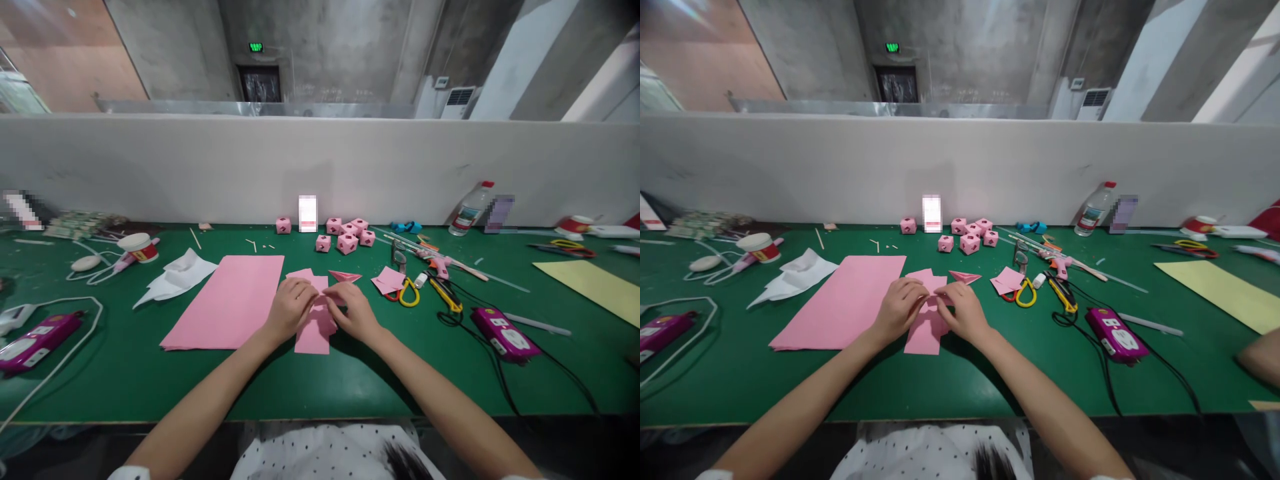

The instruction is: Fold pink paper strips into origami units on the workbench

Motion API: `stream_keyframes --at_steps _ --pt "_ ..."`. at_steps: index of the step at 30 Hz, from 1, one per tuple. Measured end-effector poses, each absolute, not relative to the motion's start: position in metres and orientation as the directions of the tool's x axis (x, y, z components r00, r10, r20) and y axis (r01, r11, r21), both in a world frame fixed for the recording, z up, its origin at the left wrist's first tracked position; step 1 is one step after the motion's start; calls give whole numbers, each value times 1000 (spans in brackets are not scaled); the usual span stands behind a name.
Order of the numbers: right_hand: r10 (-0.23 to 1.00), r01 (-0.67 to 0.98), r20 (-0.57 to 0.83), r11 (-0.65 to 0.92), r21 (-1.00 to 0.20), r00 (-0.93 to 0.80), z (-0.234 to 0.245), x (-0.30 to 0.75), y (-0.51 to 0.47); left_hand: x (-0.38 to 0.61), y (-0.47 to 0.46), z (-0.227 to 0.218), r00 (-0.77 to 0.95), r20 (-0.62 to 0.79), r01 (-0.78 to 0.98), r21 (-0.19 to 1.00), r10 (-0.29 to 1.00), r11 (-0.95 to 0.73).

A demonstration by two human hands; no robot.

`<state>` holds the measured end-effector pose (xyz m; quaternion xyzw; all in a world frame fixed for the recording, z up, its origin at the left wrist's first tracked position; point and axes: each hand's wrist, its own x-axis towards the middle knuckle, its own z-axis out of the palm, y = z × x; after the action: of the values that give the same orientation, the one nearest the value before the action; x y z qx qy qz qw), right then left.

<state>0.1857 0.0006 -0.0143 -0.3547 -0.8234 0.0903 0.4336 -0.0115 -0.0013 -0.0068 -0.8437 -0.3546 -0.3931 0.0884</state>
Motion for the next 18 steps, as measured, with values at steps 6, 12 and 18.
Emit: stream_keyframes --at_steps 6,12,18 --pt "669 553 661 711 -434 -340 -15 185 -6 -8 -4 -9 397 713 651 226 579 -725" --pt "644 564 675 726 -392 -361 -13 185 -3 -7 -5 -9 420 717 643 197 556 -740" --pt "632 564 668 739 -368 -393 -14 183 -4 -4 -7 -7 427 711 630 210 559 -748"
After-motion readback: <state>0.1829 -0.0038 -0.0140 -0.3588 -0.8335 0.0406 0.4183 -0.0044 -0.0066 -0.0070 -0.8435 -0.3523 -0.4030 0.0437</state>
